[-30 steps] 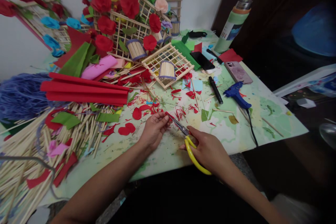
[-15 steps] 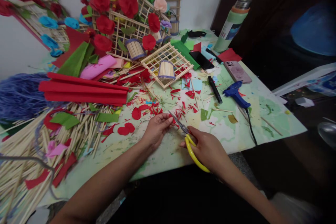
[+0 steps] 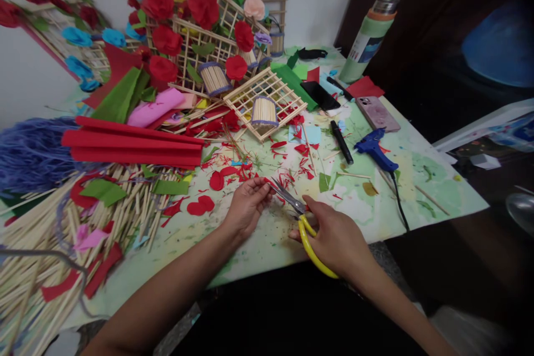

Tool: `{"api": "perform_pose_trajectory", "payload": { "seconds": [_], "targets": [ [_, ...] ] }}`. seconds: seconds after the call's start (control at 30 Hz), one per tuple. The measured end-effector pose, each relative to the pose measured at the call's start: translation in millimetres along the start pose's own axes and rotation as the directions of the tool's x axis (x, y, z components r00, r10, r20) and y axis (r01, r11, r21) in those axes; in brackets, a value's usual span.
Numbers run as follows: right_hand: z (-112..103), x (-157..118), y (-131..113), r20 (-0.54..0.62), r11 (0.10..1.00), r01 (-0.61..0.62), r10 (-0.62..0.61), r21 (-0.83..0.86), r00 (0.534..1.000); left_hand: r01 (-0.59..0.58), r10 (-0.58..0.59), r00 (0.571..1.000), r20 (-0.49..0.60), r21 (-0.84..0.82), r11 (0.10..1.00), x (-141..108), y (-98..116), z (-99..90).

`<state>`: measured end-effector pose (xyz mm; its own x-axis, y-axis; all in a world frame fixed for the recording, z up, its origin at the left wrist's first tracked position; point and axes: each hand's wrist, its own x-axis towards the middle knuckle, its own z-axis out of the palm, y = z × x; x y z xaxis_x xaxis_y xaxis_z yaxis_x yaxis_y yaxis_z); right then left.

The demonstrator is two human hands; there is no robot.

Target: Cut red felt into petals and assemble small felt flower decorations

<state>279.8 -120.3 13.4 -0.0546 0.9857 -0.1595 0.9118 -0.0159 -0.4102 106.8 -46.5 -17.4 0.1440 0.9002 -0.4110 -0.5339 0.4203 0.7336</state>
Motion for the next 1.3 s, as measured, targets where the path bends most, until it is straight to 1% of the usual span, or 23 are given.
{"api": "perform_pose_trajectory", "payload": {
  "seconds": [0.27,0.47,0.67,1.0,1.1,1.3],
  "targets": [
    [-2.5,-1.5,-2.6,0.033,0.999,-0.005,0.003,0.049,0.999,-0.019,0.019,1.0,0.003,0.007,1.0,-1.5,-1.1,-0.1],
    [-2.4,-0.9,-3.4,0.053,0.996,0.001,-0.006,0.092,0.999,-0.015,0.015,1.0,-0.007,0.009,1.0,-1.2,-3.0,-1.4],
    [-1.7,0.6,-2.4,0.062,0.994,0.006,-0.013,0.107,0.998,-0.003,0.003,1.0,0.006,0.011,1.0,-0.6,-1.2,-1.7],
    [-3.3,0.9,0.4,0.011,0.994,0.029,-0.03,0.101,0.999,0.005,-0.006,1.0,0.029,0.031,1.0,-0.5,-0.6,-4.1],
    [-2.7,0.5,1.4,-0.007,0.996,0.039,-0.039,0.082,0.999,0.011,-0.013,0.999,0.051,0.034,0.999,0.2,-0.7,-4.5],
    [-1.0,0.6,1.9,-0.005,0.996,0.046,-0.046,0.071,0.999,0.017,-0.019,0.998,0.062,0.031,0.999,1.8,0.0,-4.6]
  ]
}}
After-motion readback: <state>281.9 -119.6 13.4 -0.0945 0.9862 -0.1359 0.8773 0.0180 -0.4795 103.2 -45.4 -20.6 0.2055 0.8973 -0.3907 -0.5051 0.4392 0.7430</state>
